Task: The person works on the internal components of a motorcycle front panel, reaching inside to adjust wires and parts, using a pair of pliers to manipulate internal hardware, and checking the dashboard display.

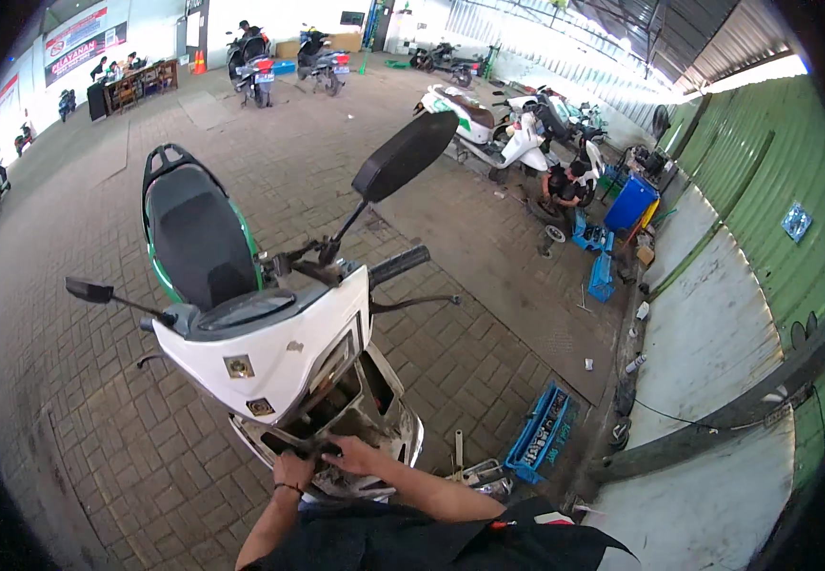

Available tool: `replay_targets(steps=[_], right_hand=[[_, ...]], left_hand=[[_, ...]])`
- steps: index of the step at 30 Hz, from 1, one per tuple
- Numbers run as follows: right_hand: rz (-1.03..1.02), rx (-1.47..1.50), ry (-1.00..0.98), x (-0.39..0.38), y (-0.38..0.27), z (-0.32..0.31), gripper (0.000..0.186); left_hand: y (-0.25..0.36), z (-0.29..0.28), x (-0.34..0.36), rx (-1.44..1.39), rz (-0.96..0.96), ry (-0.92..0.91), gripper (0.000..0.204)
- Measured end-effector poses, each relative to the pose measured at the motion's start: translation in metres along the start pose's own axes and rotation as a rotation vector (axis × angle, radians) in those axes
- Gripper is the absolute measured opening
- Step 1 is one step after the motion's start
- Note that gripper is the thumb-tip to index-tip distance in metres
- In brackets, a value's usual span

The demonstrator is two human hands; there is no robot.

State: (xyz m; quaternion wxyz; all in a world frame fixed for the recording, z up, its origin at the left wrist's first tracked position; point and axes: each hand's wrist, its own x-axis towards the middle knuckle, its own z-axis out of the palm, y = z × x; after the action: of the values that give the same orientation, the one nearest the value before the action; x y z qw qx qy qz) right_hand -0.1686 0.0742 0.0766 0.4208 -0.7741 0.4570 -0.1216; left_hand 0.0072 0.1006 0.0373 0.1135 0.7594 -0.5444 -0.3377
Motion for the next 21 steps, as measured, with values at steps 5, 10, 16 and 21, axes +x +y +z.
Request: replay_targets(steps=[5, 10, 16, 21], right_hand=[[0.045, -0.001, -0.076, -0.005, -0.02, -0.02, 0.051], [0.05, -0.124, -0.075, 0.001, 0.016, 0.014, 0.052], [0.062, -0.077, 0.01, -0.009, 0.003, 0.034, 0.059], [0.264, -0.066, 0.026, -0.009, -0.008, 0.032, 0.065]], left_hand=[[0.0, 0.0, -0.008, -0.234, 0.247, 0.108, 0.046], [0.007, -0.001, -0.038, -0.088, 0.254, 0.189, 0.045], [-0.002, 0.007, -0.049, -0.121, 0.346, 0.148, 0.056], [-0.003, 0.004, -0.053, -0.251, 0.405, 0.151, 0.059]])
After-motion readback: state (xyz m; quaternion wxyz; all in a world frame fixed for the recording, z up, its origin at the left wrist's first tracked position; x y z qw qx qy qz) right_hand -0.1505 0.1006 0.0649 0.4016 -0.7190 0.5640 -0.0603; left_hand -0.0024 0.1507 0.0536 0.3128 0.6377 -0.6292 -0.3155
